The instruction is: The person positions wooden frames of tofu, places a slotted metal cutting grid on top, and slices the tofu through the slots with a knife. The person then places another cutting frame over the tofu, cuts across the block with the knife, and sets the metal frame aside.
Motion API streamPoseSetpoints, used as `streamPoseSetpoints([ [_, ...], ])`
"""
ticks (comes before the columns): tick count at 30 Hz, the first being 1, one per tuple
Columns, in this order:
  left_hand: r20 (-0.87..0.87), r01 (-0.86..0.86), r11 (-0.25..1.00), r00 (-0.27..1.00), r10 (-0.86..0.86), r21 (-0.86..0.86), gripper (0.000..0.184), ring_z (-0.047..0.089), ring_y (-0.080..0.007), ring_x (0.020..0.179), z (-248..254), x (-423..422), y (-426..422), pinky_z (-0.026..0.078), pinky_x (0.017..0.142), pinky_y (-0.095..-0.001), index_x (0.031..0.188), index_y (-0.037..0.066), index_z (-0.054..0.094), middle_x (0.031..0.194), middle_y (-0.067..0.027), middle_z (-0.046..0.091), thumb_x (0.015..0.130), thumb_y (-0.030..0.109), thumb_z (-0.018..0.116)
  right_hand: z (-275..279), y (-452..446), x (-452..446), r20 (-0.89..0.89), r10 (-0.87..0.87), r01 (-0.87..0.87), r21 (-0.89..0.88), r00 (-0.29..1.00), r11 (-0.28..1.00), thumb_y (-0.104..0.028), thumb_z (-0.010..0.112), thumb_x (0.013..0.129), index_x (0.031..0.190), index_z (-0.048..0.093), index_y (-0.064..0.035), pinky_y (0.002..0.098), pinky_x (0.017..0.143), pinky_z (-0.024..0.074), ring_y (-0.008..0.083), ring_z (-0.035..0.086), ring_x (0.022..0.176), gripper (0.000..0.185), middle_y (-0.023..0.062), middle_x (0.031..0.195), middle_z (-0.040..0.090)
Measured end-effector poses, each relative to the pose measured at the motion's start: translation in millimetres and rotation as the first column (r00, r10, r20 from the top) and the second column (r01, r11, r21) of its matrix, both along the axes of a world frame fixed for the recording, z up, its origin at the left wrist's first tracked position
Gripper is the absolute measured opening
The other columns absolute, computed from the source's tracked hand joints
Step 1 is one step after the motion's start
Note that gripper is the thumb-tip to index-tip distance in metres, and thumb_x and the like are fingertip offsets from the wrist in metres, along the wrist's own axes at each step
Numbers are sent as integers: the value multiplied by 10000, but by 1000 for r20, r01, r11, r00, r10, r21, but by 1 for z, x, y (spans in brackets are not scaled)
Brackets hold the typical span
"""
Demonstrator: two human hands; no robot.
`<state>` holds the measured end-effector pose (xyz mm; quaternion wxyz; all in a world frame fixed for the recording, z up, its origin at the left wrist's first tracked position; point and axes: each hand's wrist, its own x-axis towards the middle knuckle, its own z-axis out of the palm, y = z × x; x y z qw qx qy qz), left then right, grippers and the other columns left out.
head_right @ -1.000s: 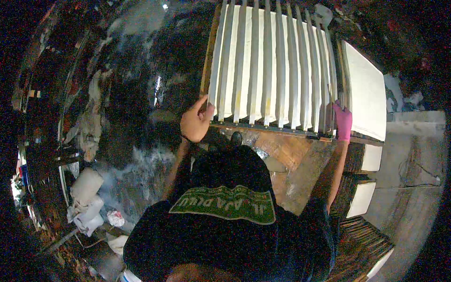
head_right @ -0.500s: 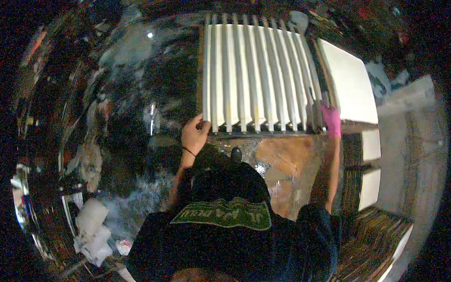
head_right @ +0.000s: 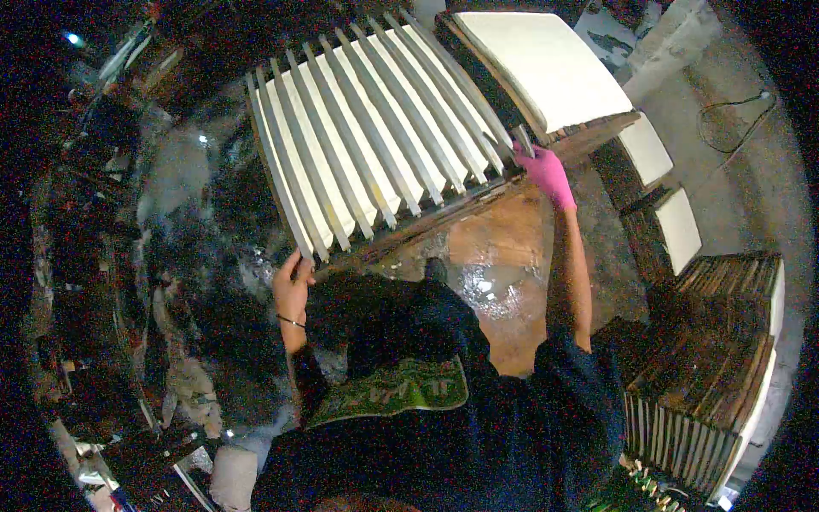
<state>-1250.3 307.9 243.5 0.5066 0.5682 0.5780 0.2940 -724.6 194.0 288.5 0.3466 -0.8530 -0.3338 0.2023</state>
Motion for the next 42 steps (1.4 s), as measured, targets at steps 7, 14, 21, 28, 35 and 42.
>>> streamPoseSetpoints([
  [7,-95,-125,992,988,123,-7,465,563,-84,638,-3,2,-10,464,584,-243,1313,13,608,944,-59,697,922,249,700,-11,-2,-7,309,86,-136,143,947,980,-295,726,847,1222,680,-138,437,739,549,391,676,880,409,227,967,684],
  [14,-16,-376,922,926,376,-95,416,526,-66,701,-9,11,-23,430,610,-238,1330,30,600,857,4,635,967,229,648,-17,-12,-17,110,93,-117,235,990,965,-149,778,771,1338,611,-235,406,775,554,347,690,892,598,156,1066,700],
  [21,31,-194,968,979,202,-160,439,459,-40,690,21,30,-25,395,604,-224,1362,25,539,894,40,610,987,240,617,-11,-10,1,150,212,-240,209,966,948,-127,797,710,1371,584,-264,412,733,552,327,685,814,708,140,950,709],
  [28,-74,-298,943,954,290,-148,442,522,-108,859,4,13,-20,412,726,-266,1384,54,524,1038,-12,617,994,251,591,-9,-13,15,47,280,-284,239,959,929,-126,795,731,1366,589,-240,409,718,548,335,679,796,677,148,907,700],
  [35,-251,-208,978,947,199,-9,464,509,-205,1051,34,18,29,409,882,-335,1403,84,509,1199,-69,579,997,300,570,23,-16,38,-170,157,-104,286,973,953,-196,814,804,1206,686,-42,316,855,537,176,697,1013,450,160,1136,716],
  [42,-456,53,971,888,62,234,487,496,-302,1244,58,22,124,405,1037,-404,1423,114,493,1359,-125,541,1001,350,548,57,-23,53,-310,-235,356,427,921,831,-125,613,892,941,624,-27,224,697,372,76,453,771,110,-9,835,530],
])
